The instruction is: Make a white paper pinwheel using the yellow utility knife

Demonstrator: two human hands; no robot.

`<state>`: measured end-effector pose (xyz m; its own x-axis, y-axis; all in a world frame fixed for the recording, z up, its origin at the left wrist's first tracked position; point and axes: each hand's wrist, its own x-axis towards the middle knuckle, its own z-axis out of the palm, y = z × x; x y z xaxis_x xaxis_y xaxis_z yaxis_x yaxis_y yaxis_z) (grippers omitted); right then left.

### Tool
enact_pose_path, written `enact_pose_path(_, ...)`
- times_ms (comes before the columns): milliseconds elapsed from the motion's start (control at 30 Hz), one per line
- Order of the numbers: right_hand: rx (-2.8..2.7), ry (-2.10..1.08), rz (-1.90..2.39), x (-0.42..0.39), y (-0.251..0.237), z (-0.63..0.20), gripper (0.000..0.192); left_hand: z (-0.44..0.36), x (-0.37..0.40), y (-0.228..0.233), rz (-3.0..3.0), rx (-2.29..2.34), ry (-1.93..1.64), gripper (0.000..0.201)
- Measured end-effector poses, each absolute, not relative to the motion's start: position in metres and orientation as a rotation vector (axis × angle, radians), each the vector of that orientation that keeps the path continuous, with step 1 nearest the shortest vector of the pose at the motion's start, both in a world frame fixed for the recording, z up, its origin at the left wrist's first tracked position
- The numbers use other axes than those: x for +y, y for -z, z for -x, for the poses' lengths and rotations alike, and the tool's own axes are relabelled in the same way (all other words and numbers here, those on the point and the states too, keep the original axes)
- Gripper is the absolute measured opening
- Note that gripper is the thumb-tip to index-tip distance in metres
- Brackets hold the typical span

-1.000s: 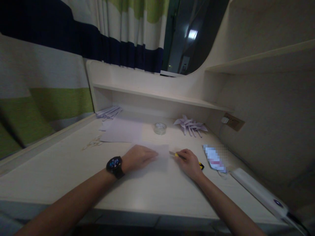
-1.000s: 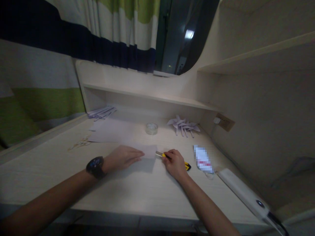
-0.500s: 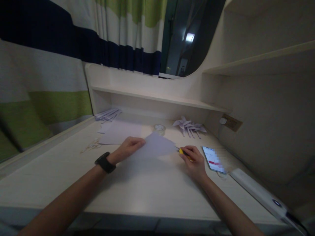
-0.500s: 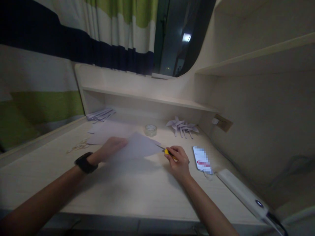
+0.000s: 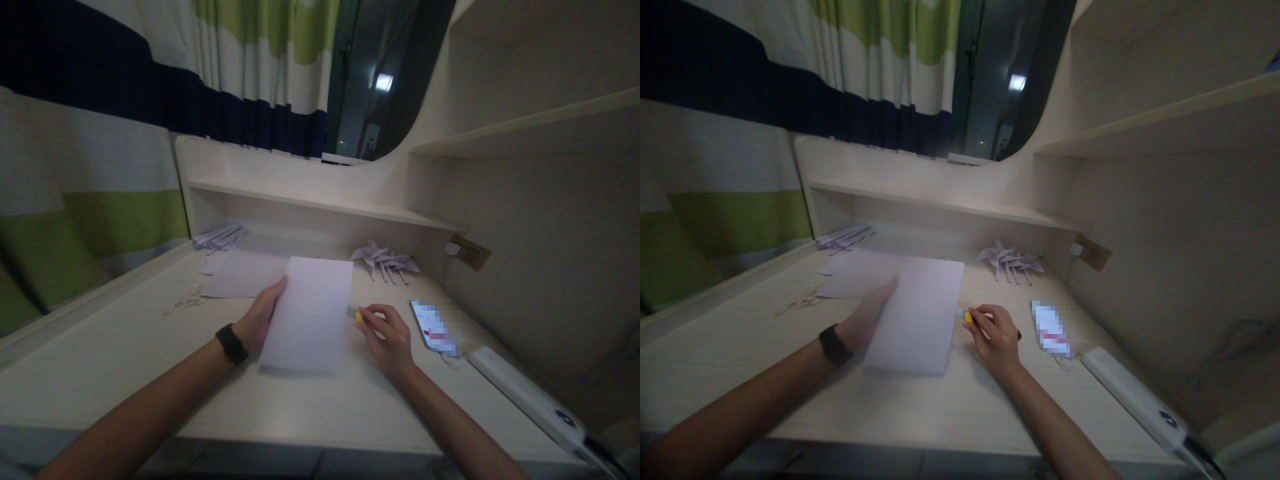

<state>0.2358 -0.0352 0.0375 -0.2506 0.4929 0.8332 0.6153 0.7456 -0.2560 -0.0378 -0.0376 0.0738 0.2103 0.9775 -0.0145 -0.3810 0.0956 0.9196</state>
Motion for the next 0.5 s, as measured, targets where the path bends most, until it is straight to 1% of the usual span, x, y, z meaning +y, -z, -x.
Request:
enact_pose_path(100,-2.008,0.121,0.845,-0.034,-0.032,-0.234,0.026,0.033,-0.031,-0.059,-0.908,0.897,-1.325,0.047)
enact_pose_path(267,-2.194,0.049,0.885,-0.028,-0.020,-0.231,0.026,0.028,-0.026,-0.041,-0.982,1.015,-1.545,0.043)
enact_pose_path(333,-2.240,0.009,0.918,-0.027,-0.018,-0.231,0.025,0.028,-0.025,-0.039,-1.029,1.052,-1.536,0.038)
enact_pose_path(433,-2.293,-0.017,0.973,-0.026,-0.017,-0.230,0.020,0.031,-0.023,-0.037,-1.166,1.112,-1.397,0.032)
enact_pose_path(500,-2.318,-0.013,1.008,-0.026,-0.017,-0.230,0.018,0.036,-0.019,-0.035,-1.302,1.239,-1.377,0.035)
